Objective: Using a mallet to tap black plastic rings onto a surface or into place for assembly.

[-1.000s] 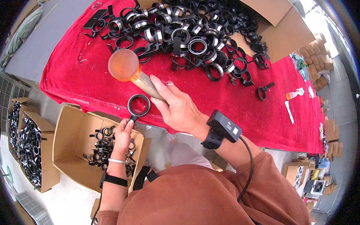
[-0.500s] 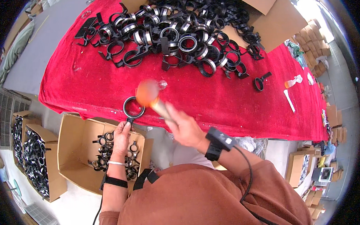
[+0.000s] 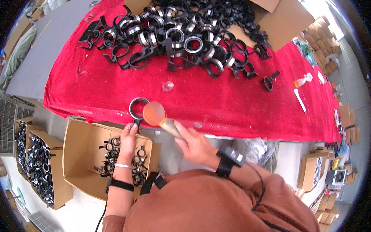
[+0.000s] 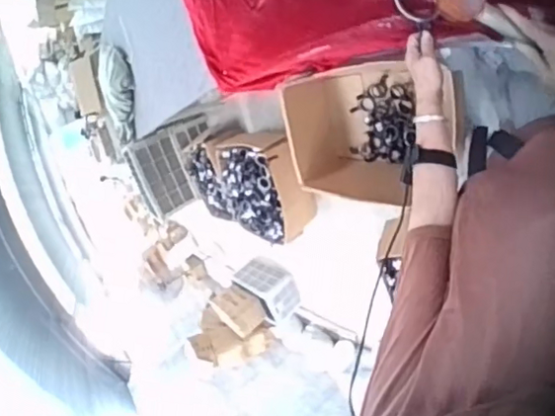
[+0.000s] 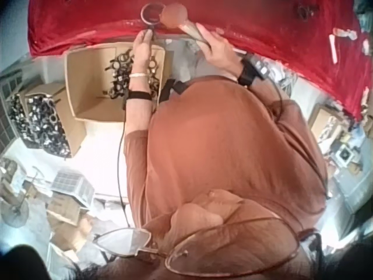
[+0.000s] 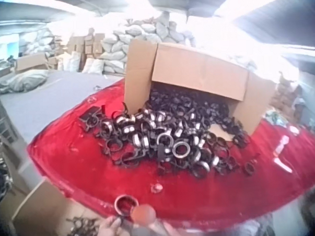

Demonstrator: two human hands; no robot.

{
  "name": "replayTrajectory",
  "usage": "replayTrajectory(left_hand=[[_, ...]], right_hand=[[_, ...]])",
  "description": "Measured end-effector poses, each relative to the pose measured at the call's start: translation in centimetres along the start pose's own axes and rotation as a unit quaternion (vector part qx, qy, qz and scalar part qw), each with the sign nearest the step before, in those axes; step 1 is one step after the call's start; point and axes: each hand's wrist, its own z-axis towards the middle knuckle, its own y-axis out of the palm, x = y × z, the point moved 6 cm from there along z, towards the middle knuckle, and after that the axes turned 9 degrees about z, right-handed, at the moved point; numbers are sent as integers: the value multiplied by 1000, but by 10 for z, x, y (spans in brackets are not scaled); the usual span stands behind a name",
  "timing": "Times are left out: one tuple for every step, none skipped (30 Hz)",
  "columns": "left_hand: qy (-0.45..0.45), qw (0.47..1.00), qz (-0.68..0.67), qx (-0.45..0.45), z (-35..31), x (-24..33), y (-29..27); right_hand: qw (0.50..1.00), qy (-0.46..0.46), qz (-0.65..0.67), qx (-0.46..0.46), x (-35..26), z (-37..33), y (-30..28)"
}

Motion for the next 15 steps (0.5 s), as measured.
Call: replayTrajectory(left_hand=[[-1,1000,-1,1,-1,-4,-2],[-17,1000,11,-2,-3,-9,-5],[-31,999,20,-4,-4,-9,-4],[-30,999,18,-2,-3,-7,-3],[-17,1000,14,-5,-2,-2,-2],[-8,1000,11,-9,-4,2,-1],[-11,1000,10,-4,-5,2,-3],[-21,1000,-3,4,-5,0,-4],[-31,999,-17,10,-6,0,-3],[-24,999,-27,16,-8,3,-3],[-26,999,-28,19,-10,2,-2],[-23,999,-39,23,-9,3,0],[-21,998,-50,26,-10,4,2],[-28,998,-45,22,-10,4,3],[-26,998,-46,19,-10,6,7]], right_hand=[[1000,1,15,-5,-5,2,-3],[999,29,13,-34,-5,-4,-2],[999,27,11,-35,-7,-3,-3],[999,-28,33,-11,-16,0,-8],[995,-83,55,14,-26,4,-14],[995,-81,56,10,-38,10,-16],[993,-56,96,-25,-55,25,-16],[989,-29,135,-59,-66,38,-13],[989,-28,134,-61,-74,47,-12],[980,6,178,-90,-77,55,-6],[967,39,221,-120,-77,59,2],[969,-11,222,-105,-80,60,4],[969,-10,221,-105,-69,58,11],[976,20,180,-117,-48,55,21],[981,47,138,-126,-28,53,28]])
